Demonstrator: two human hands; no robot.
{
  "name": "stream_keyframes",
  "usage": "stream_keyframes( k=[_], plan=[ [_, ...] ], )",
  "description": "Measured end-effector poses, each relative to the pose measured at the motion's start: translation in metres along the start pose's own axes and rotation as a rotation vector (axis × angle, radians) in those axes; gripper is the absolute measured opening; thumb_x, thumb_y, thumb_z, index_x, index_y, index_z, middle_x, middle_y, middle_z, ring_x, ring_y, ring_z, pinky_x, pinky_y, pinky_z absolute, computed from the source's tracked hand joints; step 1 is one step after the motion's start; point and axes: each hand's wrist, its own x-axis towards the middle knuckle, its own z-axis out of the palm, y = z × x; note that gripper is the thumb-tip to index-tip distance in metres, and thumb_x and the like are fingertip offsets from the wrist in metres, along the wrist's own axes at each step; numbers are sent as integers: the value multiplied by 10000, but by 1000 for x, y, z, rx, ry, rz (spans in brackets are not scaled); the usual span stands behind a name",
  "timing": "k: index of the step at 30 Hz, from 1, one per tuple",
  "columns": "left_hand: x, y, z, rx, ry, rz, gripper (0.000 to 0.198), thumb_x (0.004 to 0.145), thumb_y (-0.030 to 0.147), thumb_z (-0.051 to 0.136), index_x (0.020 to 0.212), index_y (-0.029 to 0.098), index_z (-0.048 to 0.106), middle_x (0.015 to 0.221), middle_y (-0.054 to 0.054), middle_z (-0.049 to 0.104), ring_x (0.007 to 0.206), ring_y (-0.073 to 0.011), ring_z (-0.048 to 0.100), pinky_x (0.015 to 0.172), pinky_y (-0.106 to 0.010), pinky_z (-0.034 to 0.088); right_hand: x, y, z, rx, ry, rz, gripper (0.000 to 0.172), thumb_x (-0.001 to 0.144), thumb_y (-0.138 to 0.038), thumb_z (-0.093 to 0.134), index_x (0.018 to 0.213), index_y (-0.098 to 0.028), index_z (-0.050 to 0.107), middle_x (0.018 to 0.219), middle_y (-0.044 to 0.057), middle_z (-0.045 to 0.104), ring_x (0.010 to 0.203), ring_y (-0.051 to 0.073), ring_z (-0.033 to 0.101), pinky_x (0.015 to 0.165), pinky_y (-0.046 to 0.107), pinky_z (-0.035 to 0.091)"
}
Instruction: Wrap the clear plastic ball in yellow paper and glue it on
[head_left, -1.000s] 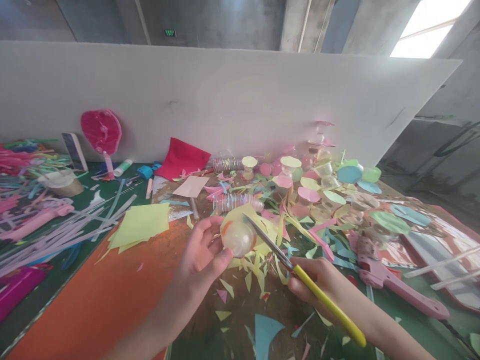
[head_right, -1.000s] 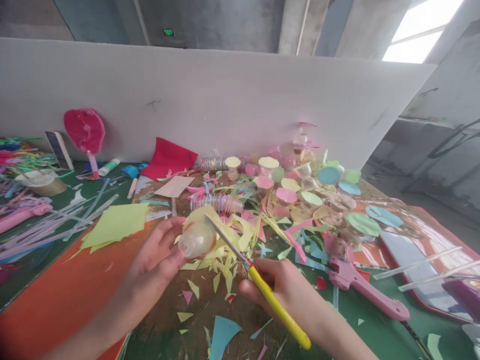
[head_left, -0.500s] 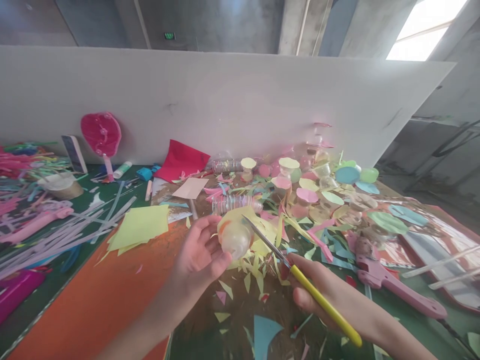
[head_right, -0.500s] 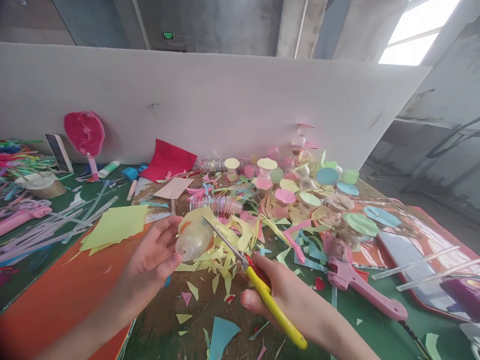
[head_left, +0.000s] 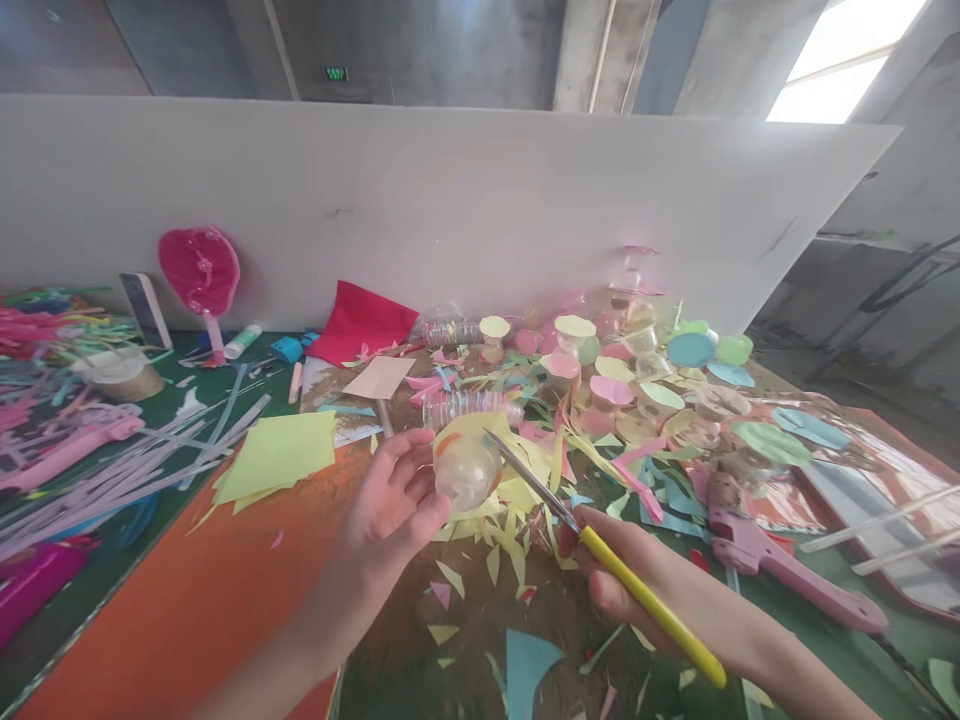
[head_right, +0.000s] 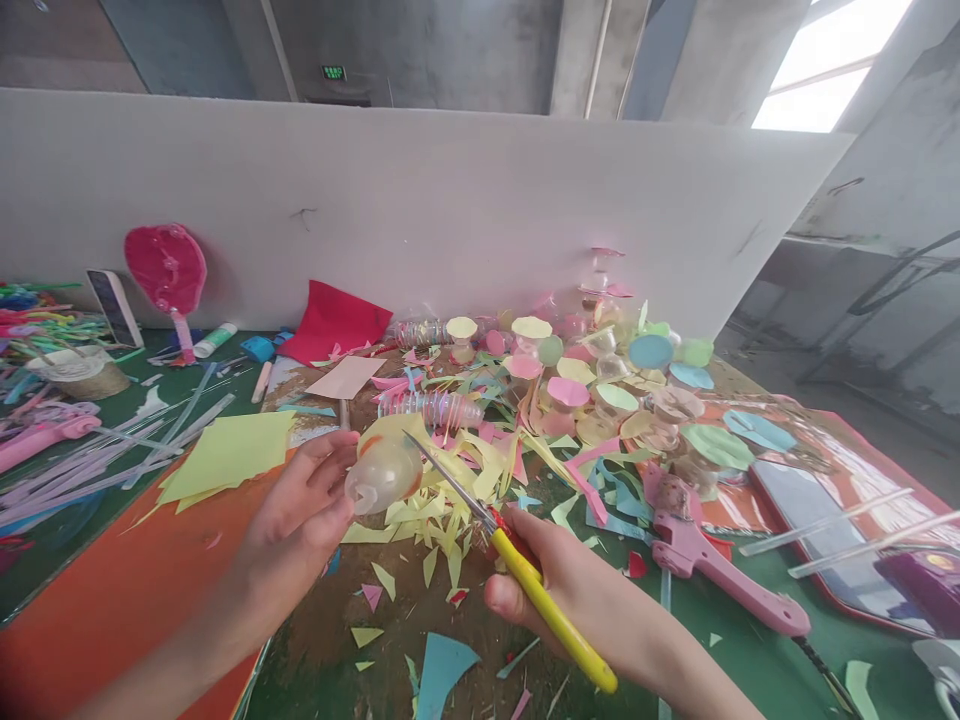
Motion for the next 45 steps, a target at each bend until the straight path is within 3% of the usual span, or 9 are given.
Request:
stream_keyframes(
  k=[15, 19, 29, 43, 45],
  plan=[
    [2, -3, -5, -7, -6, 32, 435, 743, 354, 761, 1117, 265, 558, 1103, -70, 655, 1096, -255, 603, 885, -321, 490, 3, 0, 1, 43, -11, -11, 692, 799, -843, 329, 929, -187, 507, 851, 25, 498, 727, 156, 433, 629, 248, 419],
    [3, -6, -8, -1, -1, 14, 443, 747, 390, 753, 1130, 282, 559, 1101, -63, 665, 1081, -257, 606, 860, -319, 488, 3, 3, 1, 75, -45, 6, 607, 832, -780, 411, 954, -190, 484, 821, -9, 454, 681, 127, 374, 587, 229, 364],
    [0, -3, -4, 66, 23, 3, 421, 780, 394, 720, 1152, 291, 551, 1234, -63, 618, 1078, -239, 615, 812, -275, 498, 6, -3, 1, 78, -53, 81, 536, 853, -718, 482, 744, -201, 388, 693, -59, 338, 624, 105, 263, 533, 245, 216],
    [1, -1, -10, 137, -147, -23, 411, 758, 372, 756, 1131, 295, 601, 1166, -80, 642, 1125, -281, 611, 841, -298, 544, 1, -6, -2, 13, -81, 24, 636, 825, -823, 321, 870, -198, 426, 789, -17, 428, 681, 134, 349, 579, 245, 305],
    [-1, 2, -7, 131, -128, -31, 397, 746, 378, 761, 1110, 291, 629, 1150, -79, 648, 1118, -289, 613, 836, -306, 551, 1, -5, -2, 2, -86, 39, 637, 825, -824, 320, 872, -197, 422, 783, -18, 427, 677, 133, 347, 576, 246, 304]
  ],
)
